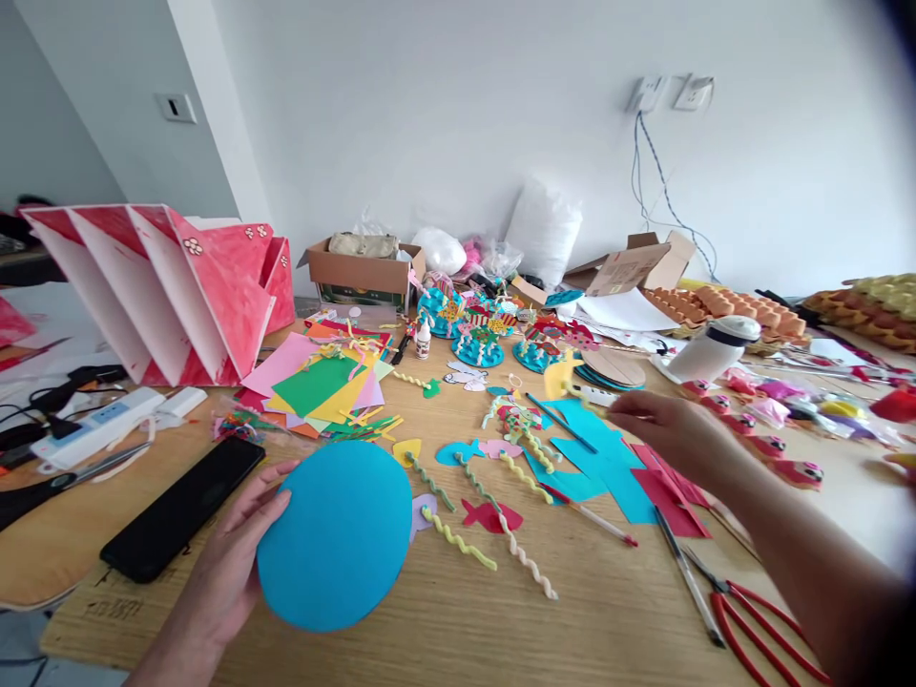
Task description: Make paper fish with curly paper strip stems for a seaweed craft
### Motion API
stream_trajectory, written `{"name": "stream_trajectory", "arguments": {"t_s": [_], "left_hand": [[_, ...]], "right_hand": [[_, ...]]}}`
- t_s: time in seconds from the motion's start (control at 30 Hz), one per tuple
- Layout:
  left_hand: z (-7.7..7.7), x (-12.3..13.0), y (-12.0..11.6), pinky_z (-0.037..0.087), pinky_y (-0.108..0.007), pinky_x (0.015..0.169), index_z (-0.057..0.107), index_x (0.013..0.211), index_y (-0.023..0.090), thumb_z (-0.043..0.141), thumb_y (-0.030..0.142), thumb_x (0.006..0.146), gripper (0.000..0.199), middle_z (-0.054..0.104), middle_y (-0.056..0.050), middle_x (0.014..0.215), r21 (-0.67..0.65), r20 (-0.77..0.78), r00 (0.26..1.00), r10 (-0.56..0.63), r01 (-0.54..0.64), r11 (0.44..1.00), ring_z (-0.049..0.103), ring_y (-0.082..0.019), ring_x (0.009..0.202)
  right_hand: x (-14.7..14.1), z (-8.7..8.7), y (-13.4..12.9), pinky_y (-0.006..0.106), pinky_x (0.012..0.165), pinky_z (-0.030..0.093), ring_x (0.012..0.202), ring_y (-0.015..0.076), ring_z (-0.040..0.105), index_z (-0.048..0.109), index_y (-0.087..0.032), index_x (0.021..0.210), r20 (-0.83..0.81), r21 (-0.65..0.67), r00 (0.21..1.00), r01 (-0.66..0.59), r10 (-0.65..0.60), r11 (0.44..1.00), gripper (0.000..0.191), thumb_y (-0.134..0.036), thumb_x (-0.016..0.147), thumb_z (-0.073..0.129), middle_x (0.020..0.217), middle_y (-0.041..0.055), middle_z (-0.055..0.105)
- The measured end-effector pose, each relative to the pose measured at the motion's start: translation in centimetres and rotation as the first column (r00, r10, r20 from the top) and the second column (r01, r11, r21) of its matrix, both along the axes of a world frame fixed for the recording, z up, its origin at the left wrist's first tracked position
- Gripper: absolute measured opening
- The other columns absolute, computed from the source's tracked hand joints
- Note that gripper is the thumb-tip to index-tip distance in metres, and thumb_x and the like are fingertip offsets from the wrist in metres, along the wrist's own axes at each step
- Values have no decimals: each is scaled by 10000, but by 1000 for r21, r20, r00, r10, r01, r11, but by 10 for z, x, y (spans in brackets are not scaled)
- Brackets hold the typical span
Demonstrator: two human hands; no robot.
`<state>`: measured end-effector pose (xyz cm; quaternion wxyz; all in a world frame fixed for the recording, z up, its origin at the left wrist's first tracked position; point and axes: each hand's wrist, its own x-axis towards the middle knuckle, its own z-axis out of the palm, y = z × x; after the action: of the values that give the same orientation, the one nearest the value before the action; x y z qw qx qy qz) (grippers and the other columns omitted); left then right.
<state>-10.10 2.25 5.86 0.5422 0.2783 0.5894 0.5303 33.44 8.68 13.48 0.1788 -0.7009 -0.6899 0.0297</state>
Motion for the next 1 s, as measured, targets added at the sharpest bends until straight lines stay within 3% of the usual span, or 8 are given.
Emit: {"name": "stream_trajectory", "arguments": {"t_s": [0.1, 0.27, 0.47, 0.63, 0.77, 1.0], "left_hand": [[0, -11, -4, 507, -240, 587, 566, 1076, 276, 734, 429, 582, 544, 650, -10, 1051, -8, -32, 998, 52, -52, 999, 620, -234, 827], [0, -29, -9, 512, -247, 573, 573, 1064, 275, 738, 474, 549, 577, 655, -16, 1035, -28, -55, 990, 132, -134, 991, 614, -249, 833], [-5, -43, -13, 518, -271, 577, 570, 1079, 271, 741, 503, 527, 622, 653, -31, 1032, -73, -63, 980, 187, -191, 979, 601, -279, 871], [-8, -45, -14, 514, -262, 576, 575, 1060, 274, 751, 511, 510, 625, 649, -24, 1031, -82, -48, 979, 198, -201, 976, 594, -274, 877], [-12, -43, -16, 507, -243, 571, 582, 1037, 271, 755, 508, 509, 604, 654, -15, 998, -95, -35, 982, 187, -190, 977, 595, -259, 860], [-17, -35, -17, 499, -214, 584, 578, 1056, 283, 734, 460, 584, 528, 653, 10, 1004, -74, 4, 993, 119, -118, 990, 608, -200, 791]], "right_hand": [[-45, -9, 34, 235, 540, 387, 605, 141, 562, 600, -197, 695, 21, -89, 993, -110, 112, 990, 160, -306, 755, 500, 654, 2, 640], [-107, -40, 83, 235, 624, 428, 674, 124, 580, 612, -190, 742, 58, -214, 966, -235, 253, 948, 114, -233, 799, 523, 709, -8, 643], [-156, -74, 114, 358, 755, 492, 867, 150, 583, 563, -159, 1036, 123, -342, 934, -277, 335, 898, 257, -340, 864, 501, 1034, 50, 591], [-174, -89, 131, 378, 784, 486, 920, 168, 572, 541, -171, 1093, 146, -371, 927, -273, 346, 888, 282, -328, 863, 504, 1102, 63, 567], [-177, -91, 133, 372, 780, 488, 915, 165, 574, 544, -175, 1090, 131, -359, 931, -275, 340, 892, 277, -329, 864, 502, 1100, 61, 569], [-160, -65, 110, 380, 837, 453, 960, 172, 566, 561, -174, 1076, 64, -194, 956, -271, 288, 943, 247, -279, 859, 508, 1106, 62, 587]]}}
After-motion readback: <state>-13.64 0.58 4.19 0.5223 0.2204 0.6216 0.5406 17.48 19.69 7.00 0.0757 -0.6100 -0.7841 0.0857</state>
